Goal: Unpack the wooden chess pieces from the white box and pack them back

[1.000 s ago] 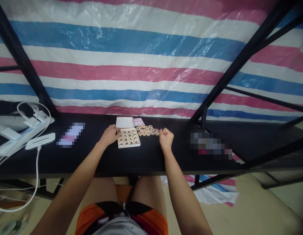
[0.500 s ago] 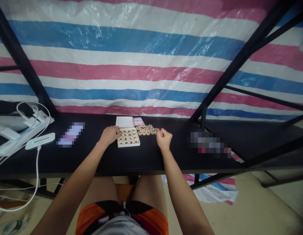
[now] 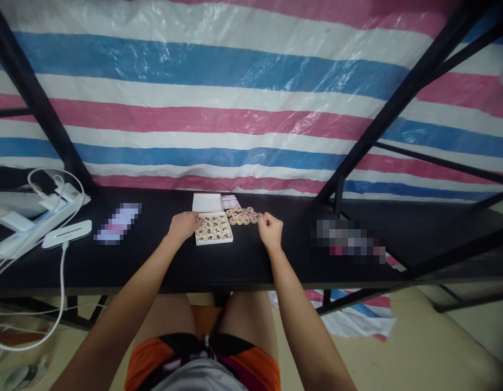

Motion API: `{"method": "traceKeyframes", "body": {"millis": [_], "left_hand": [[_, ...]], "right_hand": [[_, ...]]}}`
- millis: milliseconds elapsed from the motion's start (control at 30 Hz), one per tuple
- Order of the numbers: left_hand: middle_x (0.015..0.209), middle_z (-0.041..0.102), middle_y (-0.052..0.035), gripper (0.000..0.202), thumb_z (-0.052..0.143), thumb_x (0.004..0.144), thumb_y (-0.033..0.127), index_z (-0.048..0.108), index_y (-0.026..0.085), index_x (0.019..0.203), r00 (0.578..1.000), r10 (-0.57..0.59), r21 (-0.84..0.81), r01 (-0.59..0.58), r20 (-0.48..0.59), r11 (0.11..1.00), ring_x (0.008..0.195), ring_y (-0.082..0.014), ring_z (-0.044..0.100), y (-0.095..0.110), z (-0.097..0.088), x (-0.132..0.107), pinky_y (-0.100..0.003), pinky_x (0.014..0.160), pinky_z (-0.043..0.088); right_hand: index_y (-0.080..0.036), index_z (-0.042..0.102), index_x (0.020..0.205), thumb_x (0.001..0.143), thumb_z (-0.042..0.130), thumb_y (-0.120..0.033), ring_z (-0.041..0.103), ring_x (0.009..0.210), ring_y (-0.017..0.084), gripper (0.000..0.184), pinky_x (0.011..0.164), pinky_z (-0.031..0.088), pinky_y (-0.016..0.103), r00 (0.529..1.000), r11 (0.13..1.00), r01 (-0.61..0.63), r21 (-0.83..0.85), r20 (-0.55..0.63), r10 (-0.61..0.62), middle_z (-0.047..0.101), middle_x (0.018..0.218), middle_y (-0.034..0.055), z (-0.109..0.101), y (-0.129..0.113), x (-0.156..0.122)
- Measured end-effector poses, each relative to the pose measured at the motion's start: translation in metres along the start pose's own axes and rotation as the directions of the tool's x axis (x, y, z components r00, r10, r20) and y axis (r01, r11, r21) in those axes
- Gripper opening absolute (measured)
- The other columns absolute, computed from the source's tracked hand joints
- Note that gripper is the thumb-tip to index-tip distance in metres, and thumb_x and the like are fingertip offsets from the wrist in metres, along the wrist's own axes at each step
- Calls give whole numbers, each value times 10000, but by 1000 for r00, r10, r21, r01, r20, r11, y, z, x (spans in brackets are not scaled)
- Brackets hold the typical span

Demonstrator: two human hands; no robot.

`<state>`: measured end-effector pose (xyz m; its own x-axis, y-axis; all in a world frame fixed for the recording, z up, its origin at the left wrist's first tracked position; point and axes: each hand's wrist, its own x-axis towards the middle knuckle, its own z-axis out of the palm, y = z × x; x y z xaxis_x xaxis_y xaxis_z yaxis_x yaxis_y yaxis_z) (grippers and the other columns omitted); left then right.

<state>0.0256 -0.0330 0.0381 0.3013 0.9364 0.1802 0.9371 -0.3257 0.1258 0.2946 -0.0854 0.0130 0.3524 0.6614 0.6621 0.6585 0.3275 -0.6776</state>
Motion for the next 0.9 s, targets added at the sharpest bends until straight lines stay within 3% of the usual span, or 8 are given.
{"method": "traceKeyframes", "body": {"millis": [367, 633, 800, 900], "left_hand": [[879, 688, -88, 341, 496, 849, 484, 614, 199, 994, 998, -49, -142, 55, 47, 988, 871, -270, 646, -6, 5, 4, -318, 713, 462], [981, 581, -68, 176, 537, 844, 336, 602, 205, 942, 992, 93, -177, -107, -87, 978, 954, -224, 570, -8, 9, 4, -285, 743, 449], [891, 600, -57, 122, 507, 856, 277, 599, 204, 887, 984, 158, -183, -172, -87, 968, 899, -216, 549, -5, 9, 3, -292, 745, 434], [846, 617, -41, 122, 509, 854, 286, 601, 206, 857, 977, 156, -264, -191, -146, 946, 835, -195, 551, -8, 9, 5, -274, 715, 421]], "right_hand": [[-212, 220, 519, 807, 483, -354, 225, 501, 73, 416, 511, 244, 219, 999, 1000, -24, -12, 24, 24, 202, 502, -80, 1, 2, 1], [-212, 219, 520, 806, 485, -352, 228, 502, 73, 415, 515, 242, 221, 999, 999, -33, -17, 31, 33, 200, 504, -81, 0, 3, 1], [-210, 216, 523, 811, 478, -362, 230, 503, 73, 418, 514, 239, 222, 998, 999, -38, -21, 46, 39, 198, 506, -79, 0, 2, 1], [-209, 218, 523, 809, 477, -372, 227, 510, 74, 418, 516, 243, 221, 997, 999, -43, -24, 56, 45, 201, 510, -76, 1, 2, 1]]}}
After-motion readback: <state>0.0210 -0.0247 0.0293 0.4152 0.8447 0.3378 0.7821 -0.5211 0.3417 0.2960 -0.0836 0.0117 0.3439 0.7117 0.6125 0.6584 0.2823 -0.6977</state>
